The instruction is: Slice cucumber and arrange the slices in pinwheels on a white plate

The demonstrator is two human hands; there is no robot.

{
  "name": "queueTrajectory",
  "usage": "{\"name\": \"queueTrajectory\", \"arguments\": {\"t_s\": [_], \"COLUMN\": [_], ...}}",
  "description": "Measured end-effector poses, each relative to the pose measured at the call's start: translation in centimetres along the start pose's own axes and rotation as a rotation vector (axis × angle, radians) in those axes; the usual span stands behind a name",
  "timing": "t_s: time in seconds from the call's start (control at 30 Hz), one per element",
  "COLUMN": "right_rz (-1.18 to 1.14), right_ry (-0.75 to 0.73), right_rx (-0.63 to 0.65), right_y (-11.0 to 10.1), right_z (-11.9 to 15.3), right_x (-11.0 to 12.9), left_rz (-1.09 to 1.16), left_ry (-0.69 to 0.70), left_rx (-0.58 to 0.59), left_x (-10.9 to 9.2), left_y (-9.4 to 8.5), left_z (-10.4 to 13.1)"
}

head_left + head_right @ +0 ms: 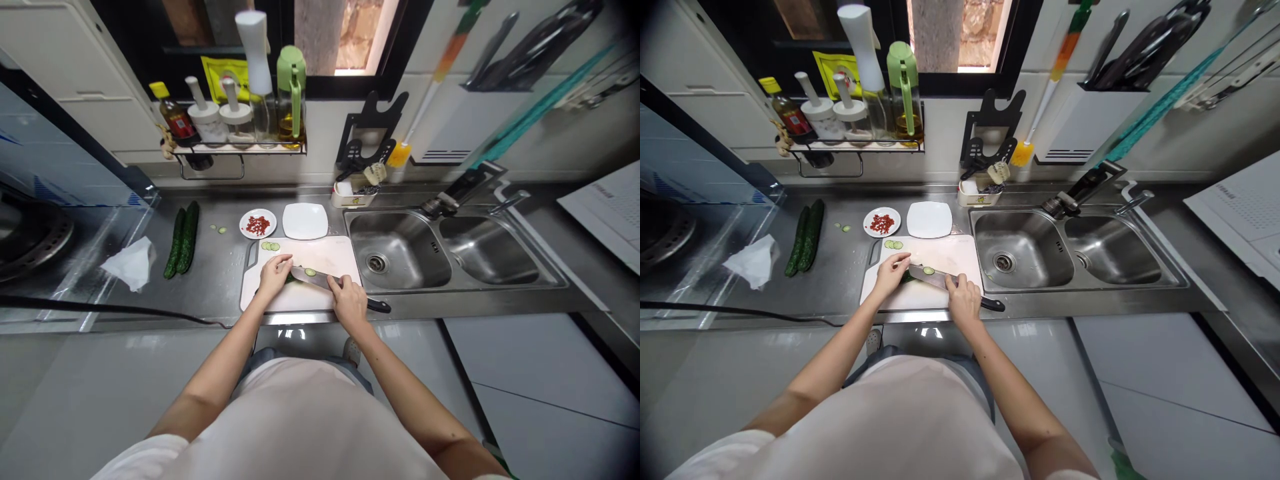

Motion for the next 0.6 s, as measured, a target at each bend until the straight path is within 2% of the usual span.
{"name": "queueTrajectory", "arguments": {"t_s": [0.13, 0.23, 0.47, 0.6], "right_rz": [0.003, -0.013, -0.060, -0.080], "right_ry": [-0.108, -0.147, -0.059, -0.032], "right_rx": [-0.108, -0.135, 0.032, 0.049], "right_y": [-0.6, -0.8, 0.4, 0.8], "right_z": [0.3, 0.6, 0.8, 0.8], "right_x": [0.4, 0.6, 0.4, 0.2], "left_rz": [-0.092, -0.176, -0.194, -0.173], "left_ry": [0.135, 0.178, 0.225, 0.233], "left_rx": [0.220, 0.337, 0.354, 0.310], "left_x": [-2.7, -3.6, -3.9, -4.3], "left_y": [1.2, 2.1, 2.8, 2.7], "left_z": [0.1, 0.5, 0.6, 0.5]}}
Point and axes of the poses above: each hand's wrist, its own z-axis away from the middle knuckle, its own y-axis out of the palm, x = y × z, the point moved 8 cm from there along -z, towards the middle knuckle, and after that the axes turned 10 degrees about -z, right-handed, at the moved point
